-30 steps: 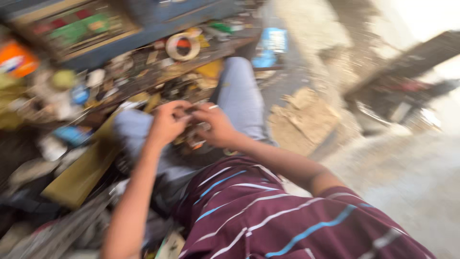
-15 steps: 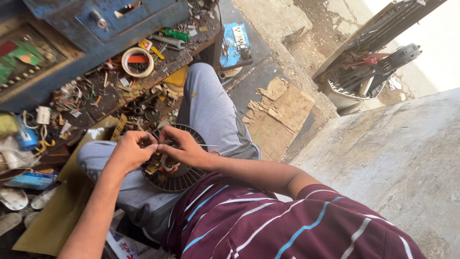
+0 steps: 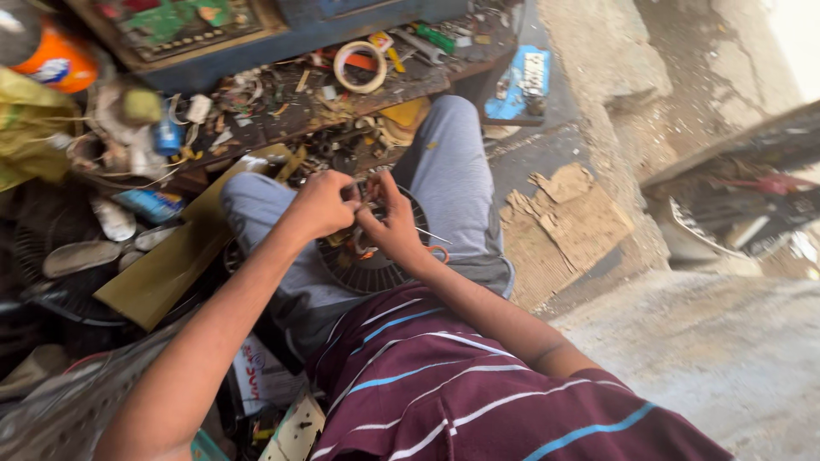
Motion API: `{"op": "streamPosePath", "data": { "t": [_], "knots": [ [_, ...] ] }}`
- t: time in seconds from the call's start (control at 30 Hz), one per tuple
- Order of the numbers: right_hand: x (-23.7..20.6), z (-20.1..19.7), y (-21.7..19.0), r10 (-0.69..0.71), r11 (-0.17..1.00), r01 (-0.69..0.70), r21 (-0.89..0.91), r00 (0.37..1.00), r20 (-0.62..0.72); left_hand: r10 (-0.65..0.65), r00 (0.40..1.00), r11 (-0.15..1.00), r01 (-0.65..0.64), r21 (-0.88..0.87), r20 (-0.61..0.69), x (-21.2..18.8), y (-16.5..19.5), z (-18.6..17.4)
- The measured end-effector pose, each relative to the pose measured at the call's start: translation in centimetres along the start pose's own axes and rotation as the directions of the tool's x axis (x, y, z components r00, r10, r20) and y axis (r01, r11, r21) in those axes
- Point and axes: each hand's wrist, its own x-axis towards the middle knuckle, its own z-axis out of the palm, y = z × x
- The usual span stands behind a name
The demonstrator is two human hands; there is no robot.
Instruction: The person is repairing an electric motor by hand, using a screwdriver and scissors. They are seen adjusting and manipulating the motor's internal components, including wires and coils.
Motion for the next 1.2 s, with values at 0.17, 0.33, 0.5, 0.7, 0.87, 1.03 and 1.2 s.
{"op": "streamPosePath", "data": {
  "t": [0.17, 0.33, 0.5, 0.7, 0.87, 1.03, 1.2],
  "knots": [
    [0.2, 0.2, -1.3, -0.117, 0.991, 0.115, -0.062, 0.993, -0.025, -0.002, 1.000, 0.999, 0.002, 0.044, -0.010, -0.6, 1.0, -0.1],
    [0.8, 0.6, -3.0, -0.097, 0.993, 0.094, -0.074, 0.995, -0.037, 0.021, 0.998, 0.999, -0.020, 0.038, -0.053, -0.7, 1.8, -0.4],
    [0.8, 0.7, -4.4, -0.061, 0.997, 0.059, 0.048, 0.997, 0.040, -0.002, 1.000, 0.997, 0.000, -0.080, -0.028, -0.7, 1.6, -1.0],
    [1.1, 0.7, -5.0, 0.056, 0.973, -0.079, 0.219, 0.992, 0.109, -0.252, 0.961, 0.909, 0.276, -0.313, 0.117, -0.2, 1.7, -0.8],
    [0.7, 0.4, -5.1, 0.039, 0.970, -0.062, 0.235, 0.994, 0.101, -0.076, 0.989, 0.733, 0.142, -0.666, 0.128, -1.6, 1.2, 0.4],
    [0.3, 0.3, -5.1, 0.032, 0.962, -0.059, 0.267, 0.994, 0.107, -0.180, 0.979, 0.718, 0.194, -0.669, 0.091, -2.8, 0.7, 1.2],
    [0.0, 0.3, -5.0, 0.121, 0.923, -0.162, 0.350, 0.983, 0.138, -0.170, 0.985, 0.617, 0.103, -0.780, -0.005, -3.2, 0.8, 2.2]
  ]
}}
